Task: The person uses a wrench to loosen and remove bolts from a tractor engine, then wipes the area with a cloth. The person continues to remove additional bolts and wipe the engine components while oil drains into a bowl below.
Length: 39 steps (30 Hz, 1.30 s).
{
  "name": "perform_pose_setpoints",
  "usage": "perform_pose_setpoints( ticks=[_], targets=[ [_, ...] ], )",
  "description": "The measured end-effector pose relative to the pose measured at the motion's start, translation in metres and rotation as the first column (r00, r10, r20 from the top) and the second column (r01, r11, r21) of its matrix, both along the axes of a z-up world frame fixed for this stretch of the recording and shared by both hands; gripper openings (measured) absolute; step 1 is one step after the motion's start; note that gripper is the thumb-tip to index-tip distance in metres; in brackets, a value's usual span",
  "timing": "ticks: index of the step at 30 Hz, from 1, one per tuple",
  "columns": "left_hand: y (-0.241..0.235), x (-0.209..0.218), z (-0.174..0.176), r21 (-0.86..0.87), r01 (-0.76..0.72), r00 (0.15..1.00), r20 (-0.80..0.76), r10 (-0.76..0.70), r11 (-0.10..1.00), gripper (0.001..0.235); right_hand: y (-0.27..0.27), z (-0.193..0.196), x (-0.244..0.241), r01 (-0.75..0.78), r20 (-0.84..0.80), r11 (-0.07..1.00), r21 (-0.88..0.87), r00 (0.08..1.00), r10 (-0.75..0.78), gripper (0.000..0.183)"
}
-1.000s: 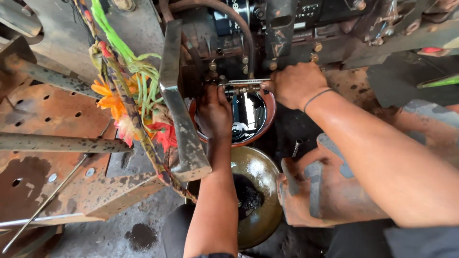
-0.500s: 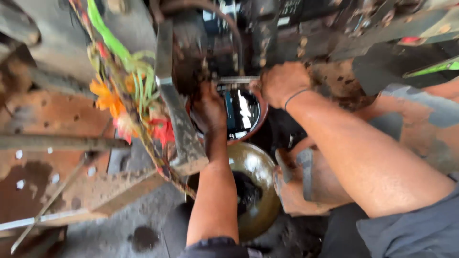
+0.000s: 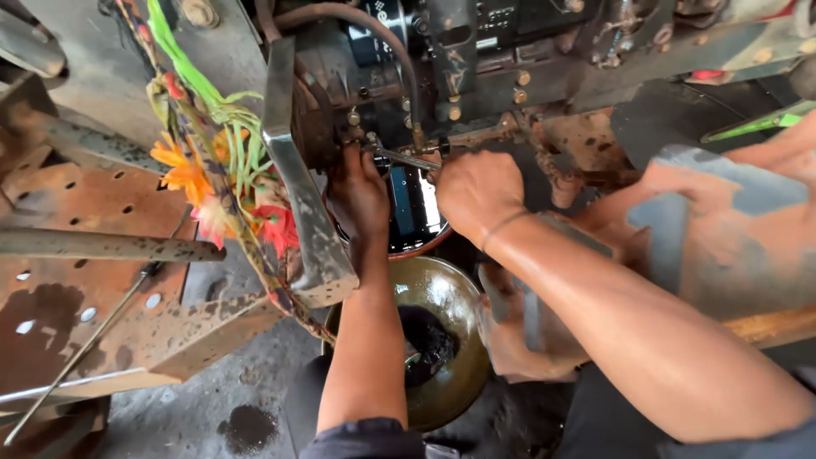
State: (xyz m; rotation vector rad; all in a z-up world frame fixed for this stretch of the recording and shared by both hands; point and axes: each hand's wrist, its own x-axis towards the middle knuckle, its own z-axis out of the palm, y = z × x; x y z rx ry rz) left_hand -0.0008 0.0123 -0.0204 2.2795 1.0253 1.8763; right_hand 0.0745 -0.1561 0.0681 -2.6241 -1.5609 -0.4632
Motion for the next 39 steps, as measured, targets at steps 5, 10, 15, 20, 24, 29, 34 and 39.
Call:
perform_pose_setpoints(
  ticks=[5,10,15,20,24,29,34,39],
  targets=[
    [0.002,0.001,-0.001,-0.058,0.031,0.999,0.015,-0.03,0.998,0.014,-0.006,0.004,0.029,-0.093,0.105,0.993,-0.074,0.989,0.101,0.054],
    [0.002,0.004,0.0,-0.072,0.003,1.0,-0.024,-0.004,0.997,0.012,0.013,0.023,0.066,-0.07,0.042,0.983,-0.168,0.996,0.078,0.049],
    [-0.001,0.007,0.002,-0.11,-0.038,0.999,-0.012,0.037,0.993,0.013,0.028,0.034,0.077,-0.073,-0.016,0.967,-0.244,0.997,0.071,0.045],
    [0.003,0.008,-0.003,-0.101,-0.041,0.999,-0.018,0.04,0.994,0.012,0.028,0.038,0.058,0.049,0.022,0.951,-0.306,0.999,-0.044,0.052],
    [0.002,0.012,-0.001,-0.128,-0.029,1.0,0.002,0.029,0.991,0.01,0.026,0.045,0.046,0.115,-0.015,0.94,-0.32,0.992,-0.126,0.058],
    [0.002,0.01,0.004,-0.158,-0.021,1.0,-0.015,0.019,0.987,0.008,0.025,0.041,0.043,0.111,-0.014,0.946,-0.304,0.993,-0.121,0.057],
    [0.0,0.01,0.002,-0.138,-0.027,0.999,-0.035,0.022,0.99,0.009,0.025,0.04,0.04,0.13,0.021,0.939,-0.317,0.991,-0.13,0.053],
    [0.006,0.012,-0.002,-0.118,-0.046,0.998,-0.041,0.042,0.992,0.01,0.024,0.042,0.038,0.138,0.007,0.939,-0.314,0.99,-0.143,0.052]
  ],
)
